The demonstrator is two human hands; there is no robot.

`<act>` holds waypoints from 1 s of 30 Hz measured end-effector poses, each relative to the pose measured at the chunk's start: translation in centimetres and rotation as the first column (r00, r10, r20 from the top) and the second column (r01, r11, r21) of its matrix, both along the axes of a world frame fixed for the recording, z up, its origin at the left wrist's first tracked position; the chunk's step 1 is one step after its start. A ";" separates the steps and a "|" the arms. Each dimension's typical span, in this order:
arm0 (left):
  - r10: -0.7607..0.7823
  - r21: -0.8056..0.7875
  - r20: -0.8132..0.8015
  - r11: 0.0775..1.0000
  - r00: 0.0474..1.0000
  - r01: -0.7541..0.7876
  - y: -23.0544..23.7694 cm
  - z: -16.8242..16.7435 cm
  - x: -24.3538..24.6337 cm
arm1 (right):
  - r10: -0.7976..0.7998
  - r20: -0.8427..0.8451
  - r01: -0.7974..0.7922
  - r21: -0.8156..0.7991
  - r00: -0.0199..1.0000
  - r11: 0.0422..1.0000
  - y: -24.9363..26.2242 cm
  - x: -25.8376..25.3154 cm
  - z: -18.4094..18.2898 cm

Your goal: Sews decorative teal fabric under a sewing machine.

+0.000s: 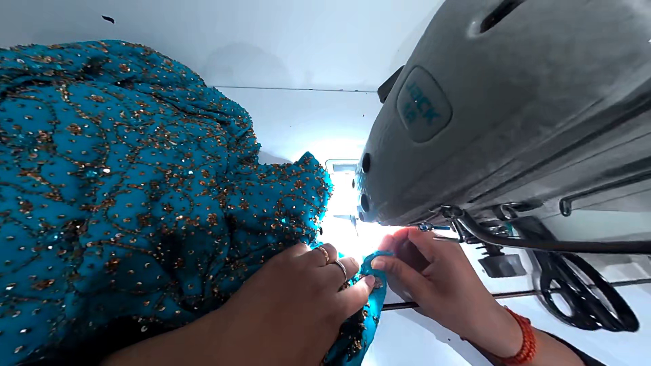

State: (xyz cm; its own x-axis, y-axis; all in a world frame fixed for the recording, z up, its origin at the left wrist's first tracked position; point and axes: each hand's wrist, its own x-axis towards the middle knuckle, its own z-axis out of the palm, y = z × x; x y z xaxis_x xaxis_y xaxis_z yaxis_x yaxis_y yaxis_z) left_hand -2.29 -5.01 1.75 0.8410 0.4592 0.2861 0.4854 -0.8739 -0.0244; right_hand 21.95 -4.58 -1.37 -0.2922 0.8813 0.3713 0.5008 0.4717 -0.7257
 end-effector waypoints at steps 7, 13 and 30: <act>0.001 0.015 -0.015 1.000 1.000 0.000 -0.1 0.0 0.0 | 0.021 0.108 -0.028 0.063 0.994 0.998 0.6 0.3 0.0; -0.023 0.070 -0.008 0.997 1.000 0.023 -0.3 -0.2 0.1 | -0.021 0.343 -0.111 0.362 0.939 0.925 0.2 0.6 0.0; 0.070 0.059 -0.004 0.996 0.998 -0.070 0.4 -0.4 0.7 | -0.048 0.546 -0.250 0.458 0.837 0.853 0.2 1.4 -0.1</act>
State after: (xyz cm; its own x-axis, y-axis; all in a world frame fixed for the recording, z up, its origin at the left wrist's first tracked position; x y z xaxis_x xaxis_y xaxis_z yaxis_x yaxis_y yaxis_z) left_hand -1.59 -4.61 1.38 0.8091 0.4995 0.3097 0.5452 -0.8347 -0.0780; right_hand 23.33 -4.39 -1.45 -0.6455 0.5731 0.5048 0.6550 0.7554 -0.0199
